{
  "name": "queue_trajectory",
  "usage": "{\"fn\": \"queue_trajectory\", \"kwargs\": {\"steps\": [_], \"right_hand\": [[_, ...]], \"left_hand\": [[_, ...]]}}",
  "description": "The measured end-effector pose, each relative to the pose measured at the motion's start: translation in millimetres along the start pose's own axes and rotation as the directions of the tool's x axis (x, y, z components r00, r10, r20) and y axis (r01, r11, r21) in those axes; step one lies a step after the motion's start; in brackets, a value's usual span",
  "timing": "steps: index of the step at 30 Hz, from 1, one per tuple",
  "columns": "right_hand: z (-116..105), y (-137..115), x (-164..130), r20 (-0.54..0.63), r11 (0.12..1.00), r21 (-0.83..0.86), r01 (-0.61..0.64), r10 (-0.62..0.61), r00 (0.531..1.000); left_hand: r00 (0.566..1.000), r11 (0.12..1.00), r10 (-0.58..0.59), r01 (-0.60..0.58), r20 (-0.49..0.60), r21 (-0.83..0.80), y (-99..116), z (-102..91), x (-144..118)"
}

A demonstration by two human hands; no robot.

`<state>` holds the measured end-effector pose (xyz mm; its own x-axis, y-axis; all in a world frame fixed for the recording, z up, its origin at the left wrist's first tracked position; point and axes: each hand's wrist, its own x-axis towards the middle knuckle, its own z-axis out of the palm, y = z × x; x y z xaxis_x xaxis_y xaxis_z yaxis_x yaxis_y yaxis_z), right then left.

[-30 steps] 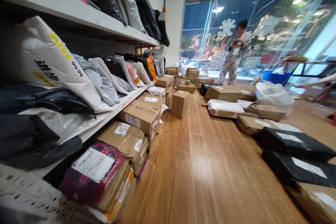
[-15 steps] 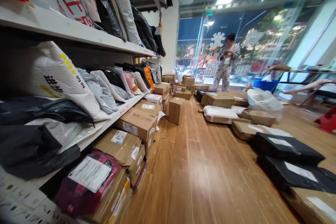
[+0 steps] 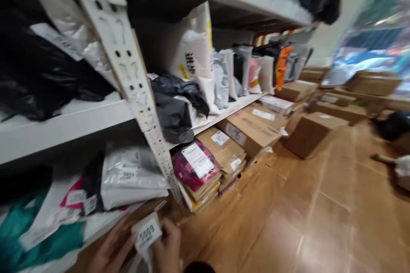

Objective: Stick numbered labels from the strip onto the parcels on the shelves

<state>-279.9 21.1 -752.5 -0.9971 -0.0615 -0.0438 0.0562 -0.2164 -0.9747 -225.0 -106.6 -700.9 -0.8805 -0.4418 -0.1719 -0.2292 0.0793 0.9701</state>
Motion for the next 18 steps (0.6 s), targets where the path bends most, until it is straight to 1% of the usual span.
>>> {"fn": "queue_trajectory", "kwargs": {"steps": [1, 3, 5, 7, 10, 11, 14, 16, 18], "right_hand": [[0, -6, 0, 0.034, 1.0, -0.006, -0.021, 0.021, 0.999], [2, -18, 1, 0.064, 0.999, -0.021, -0.046, 0.048, 0.997], [3, -24, 1, 0.079, 0.998, -0.03, -0.056, 0.058, 0.995], [2, -24, 0, 0.091, 0.998, -0.038, -0.059, 0.062, 0.994], [0, -18, -3, 0.116, 0.997, -0.058, -0.046, 0.052, 0.992], [-1, -16, -4, 0.129, 0.997, -0.068, -0.039, 0.048, 0.991], [-5, -17, -5, 0.193, 0.997, -0.074, -0.027, 0.041, 0.98], [-10, -21, -4, 0.169, 0.999, -0.039, -0.034, 0.04, 0.985], [-16, -25, -1, 0.102, 0.999, -0.034, -0.039, 0.043, 0.994]], "left_hand": [[0.998, 0.996, -0.061, 0.062, 0.014, -0.064, -2, 3.5, -3], [0.991, 0.98, -0.115, 0.124, 0.066, -0.158, -3, 7.3, -6], [0.989, 0.966, -0.118, 0.136, 0.093, -0.22, -1, 7.3, -5], [0.989, 0.962, -0.095, 0.121, 0.117, -0.245, 2, 6.9, -4], [0.992, 0.962, -0.043, 0.073, 0.119, -0.262, 6, 10.1, -4], [0.994, 0.963, -0.036, 0.061, 0.099, -0.264, 6, 12.0, -4], [0.998, 0.964, -0.053, 0.063, 0.047, -0.259, 5, 18.1, -2], [0.998, 0.974, -0.059, 0.066, 0.037, -0.215, 2, 22.1, 0], [0.998, 0.987, -0.047, 0.051, 0.031, -0.152, -4, 27.5, 2]]}}
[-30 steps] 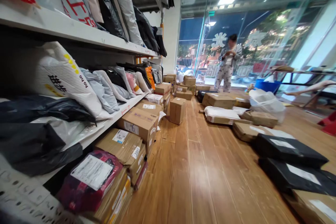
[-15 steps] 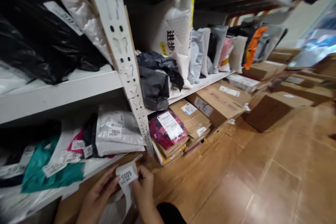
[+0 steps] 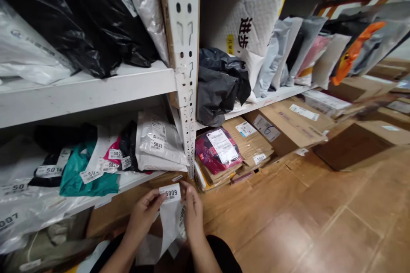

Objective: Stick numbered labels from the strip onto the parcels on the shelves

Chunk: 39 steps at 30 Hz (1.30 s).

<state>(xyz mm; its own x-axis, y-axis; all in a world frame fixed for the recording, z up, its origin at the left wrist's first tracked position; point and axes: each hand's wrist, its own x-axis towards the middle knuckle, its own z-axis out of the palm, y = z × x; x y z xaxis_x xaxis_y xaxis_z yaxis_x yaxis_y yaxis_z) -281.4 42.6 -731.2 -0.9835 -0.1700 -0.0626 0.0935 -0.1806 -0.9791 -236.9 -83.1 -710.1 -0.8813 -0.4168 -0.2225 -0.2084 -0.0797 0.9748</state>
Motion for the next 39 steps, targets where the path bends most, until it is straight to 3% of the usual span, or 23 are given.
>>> {"fn": "queue_trajectory", "kwargs": {"steps": [3, 9, 15, 19, 22, 26, 30, 33, 35, 37, 39], "right_hand": [[-14, -3, 7, -0.024, 0.995, -0.086, -0.046, 0.044, 0.999], [-36, 6, 17, 0.071, 0.969, -0.155, -0.193, 0.206, 0.976], [-38, 14, 15, 0.098, 0.914, -0.313, -0.258, 0.302, 0.948], [-32, 16, 16, 0.057, 0.91, -0.266, -0.319, 0.345, 0.937], [-18, 15, 16, 0.107, 0.889, -0.258, -0.38, 0.417, 0.903], [18, 20, 14, 0.208, 0.874, -0.214, -0.436, 0.477, 0.854], [63, 37, 8, 0.325, 0.868, -0.165, -0.469, 0.497, 0.805], [94, 45, 4, 0.462, 0.843, -0.178, -0.508, 0.527, 0.713], [112, 46, 3, 0.591, 0.836, -0.232, -0.498, 0.528, 0.61], [130, 49, 2, 0.731, 0.822, -0.341, -0.456, 0.537, 0.422], [149, 61, -4, 0.794, 0.802, -0.462, -0.379, 0.565, 0.226]], "left_hand": [[1.0, 0.999, 0.007, -0.007, -0.007, 0.049, -13, 13.3, -1], [0.997, 0.999, -0.028, 0.025, -0.071, -0.042, -49, 49.6, -4], [0.981, 0.98, -0.151, 0.133, -0.122, -0.146, -72, 50.4, -4], [0.961, 0.972, -0.21, 0.185, -0.179, -0.145, -74, 40.6, -6], [0.947, 0.968, -0.24, 0.217, -0.212, -0.126, -71, 24.2, -11], [0.906, 0.916, -0.374, 0.327, -0.201, -0.231, -63, -14.8, -25], [0.894, 0.833, -0.419, 0.309, -0.157, -0.459, -48, -56.2, -46], [0.872, 0.798, -0.447, 0.287, -0.202, -0.53, -31, -81.6, -66], [0.864, 0.817, -0.438, 0.268, -0.247, -0.511, -20, -99.5, -79], [0.879, 0.864, -0.406, 0.279, -0.25, -0.419, -17, -121.6, -92], [0.893, 0.904, -0.382, 0.307, -0.239, -0.296, -29, -147.8, -106]]}}
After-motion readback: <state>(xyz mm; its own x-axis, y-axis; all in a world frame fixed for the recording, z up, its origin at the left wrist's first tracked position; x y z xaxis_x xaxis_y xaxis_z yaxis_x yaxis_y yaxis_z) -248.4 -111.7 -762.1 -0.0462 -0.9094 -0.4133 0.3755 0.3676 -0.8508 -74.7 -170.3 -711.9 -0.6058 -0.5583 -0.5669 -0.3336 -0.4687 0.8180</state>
